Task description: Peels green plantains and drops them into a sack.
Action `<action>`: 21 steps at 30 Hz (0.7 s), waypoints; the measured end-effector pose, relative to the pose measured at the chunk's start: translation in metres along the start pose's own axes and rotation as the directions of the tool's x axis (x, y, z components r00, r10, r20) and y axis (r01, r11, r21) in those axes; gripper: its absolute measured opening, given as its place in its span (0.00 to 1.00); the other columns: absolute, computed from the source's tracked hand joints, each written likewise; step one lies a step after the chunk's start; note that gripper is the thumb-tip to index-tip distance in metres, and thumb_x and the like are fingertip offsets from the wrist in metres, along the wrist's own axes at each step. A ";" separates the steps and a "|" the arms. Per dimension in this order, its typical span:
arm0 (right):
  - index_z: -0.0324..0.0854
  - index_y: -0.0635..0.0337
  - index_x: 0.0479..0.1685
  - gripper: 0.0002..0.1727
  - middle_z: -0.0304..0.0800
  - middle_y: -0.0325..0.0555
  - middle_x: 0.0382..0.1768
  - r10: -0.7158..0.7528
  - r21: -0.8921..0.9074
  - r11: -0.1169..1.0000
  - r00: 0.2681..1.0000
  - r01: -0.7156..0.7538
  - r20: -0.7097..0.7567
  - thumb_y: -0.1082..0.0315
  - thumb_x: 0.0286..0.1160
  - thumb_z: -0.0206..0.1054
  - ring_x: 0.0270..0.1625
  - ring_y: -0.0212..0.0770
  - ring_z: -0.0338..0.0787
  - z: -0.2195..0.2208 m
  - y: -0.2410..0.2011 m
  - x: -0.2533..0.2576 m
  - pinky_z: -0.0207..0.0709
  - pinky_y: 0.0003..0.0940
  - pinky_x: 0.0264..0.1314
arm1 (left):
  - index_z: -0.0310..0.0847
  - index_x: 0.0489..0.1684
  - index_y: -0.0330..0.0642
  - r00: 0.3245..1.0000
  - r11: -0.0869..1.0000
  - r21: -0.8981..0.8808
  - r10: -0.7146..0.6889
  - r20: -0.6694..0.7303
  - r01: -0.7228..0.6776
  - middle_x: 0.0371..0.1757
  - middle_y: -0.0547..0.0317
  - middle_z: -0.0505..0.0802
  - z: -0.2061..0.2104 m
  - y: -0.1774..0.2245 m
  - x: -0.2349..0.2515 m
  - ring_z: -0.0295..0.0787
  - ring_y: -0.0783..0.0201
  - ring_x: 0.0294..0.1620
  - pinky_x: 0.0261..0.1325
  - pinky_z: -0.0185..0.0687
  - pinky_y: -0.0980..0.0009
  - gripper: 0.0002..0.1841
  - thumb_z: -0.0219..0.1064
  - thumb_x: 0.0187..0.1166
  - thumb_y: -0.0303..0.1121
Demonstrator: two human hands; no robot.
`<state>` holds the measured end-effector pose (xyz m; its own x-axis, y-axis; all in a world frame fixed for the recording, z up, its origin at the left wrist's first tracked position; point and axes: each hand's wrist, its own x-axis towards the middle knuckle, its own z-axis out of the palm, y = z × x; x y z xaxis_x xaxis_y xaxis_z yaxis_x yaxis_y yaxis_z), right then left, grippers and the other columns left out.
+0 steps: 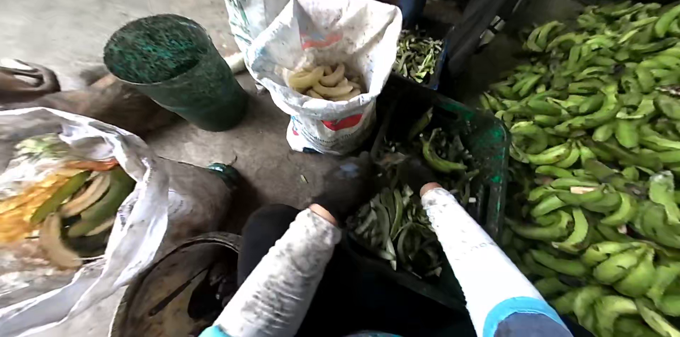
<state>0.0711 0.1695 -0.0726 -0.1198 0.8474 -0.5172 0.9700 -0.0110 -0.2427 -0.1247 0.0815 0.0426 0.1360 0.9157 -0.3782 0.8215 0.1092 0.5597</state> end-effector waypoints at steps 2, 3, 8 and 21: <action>0.75 0.62 0.78 0.30 0.78 0.63 0.76 0.065 0.026 0.998 0.998 -0.066 0.013 0.52 0.83 0.63 0.81 0.60 0.75 0.003 -0.012 -0.002 0.61 0.60 0.85 | 0.78 0.70 0.44 0.996 0.996 -0.038 0.083 0.008 -0.083 0.54 0.48 0.91 0.005 0.018 0.009 0.90 0.49 0.57 0.60 0.83 0.44 0.29 0.63 0.82 0.57; 0.74 0.66 0.78 0.31 0.77 0.63 0.78 0.124 0.075 0.989 0.992 -0.125 0.017 0.52 0.84 0.63 0.82 0.57 0.73 -0.001 -0.018 -0.010 0.60 0.55 0.87 | 0.78 0.72 0.43 0.992 0.990 -0.071 0.127 0.021 -0.126 0.53 0.48 0.91 0.006 0.026 0.011 0.90 0.50 0.55 0.59 0.83 0.45 0.30 0.59 0.84 0.58; 0.69 0.69 0.81 0.30 0.71 0.67 0.80 0.121 0.022 0.992 0.993 -0.121 0.014 0.57 0.89 0.56 0.86 0.62 0.67 -0.007 -0.008 -0.011 0.54 0.58 0.89 | 0.81 0.66 0.44 0.975 0.973 -0.059 0.219 -0.046 -0.221 0.54 0.45 0.90 0.003 0.034 0.015 0.90 0.46 0.56 0.56 0.83 0.43 0.21 0.60 0.87 0.49; 0.60 0.30 0.85 0.36 0.85 0.40 0.56 0.348 0.864 0.284 0.795 0.415 -0.496 0.54 0.75 0.69 0.42 0.37 0.87 -0.062 0.074 -0.177 0.84 0.37 0.38 | 0.77 0.69 0.42 0.853 0.652 -0.632 0.521 -0.029 -0.419 0.40 0.58 0.88 0.084 0.057 -0.013 0.85 0.69 0.38 0.47 0.85 0.67 0.25 0.50 0.91 0.52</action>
<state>0.1773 0.0517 0.0516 0.3475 0.9335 -0.0888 0.0430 -0.1104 -0.9930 -0.0329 0.0439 0.0178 0.5279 0.8493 -0.0096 0.1281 -0.0685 0.9894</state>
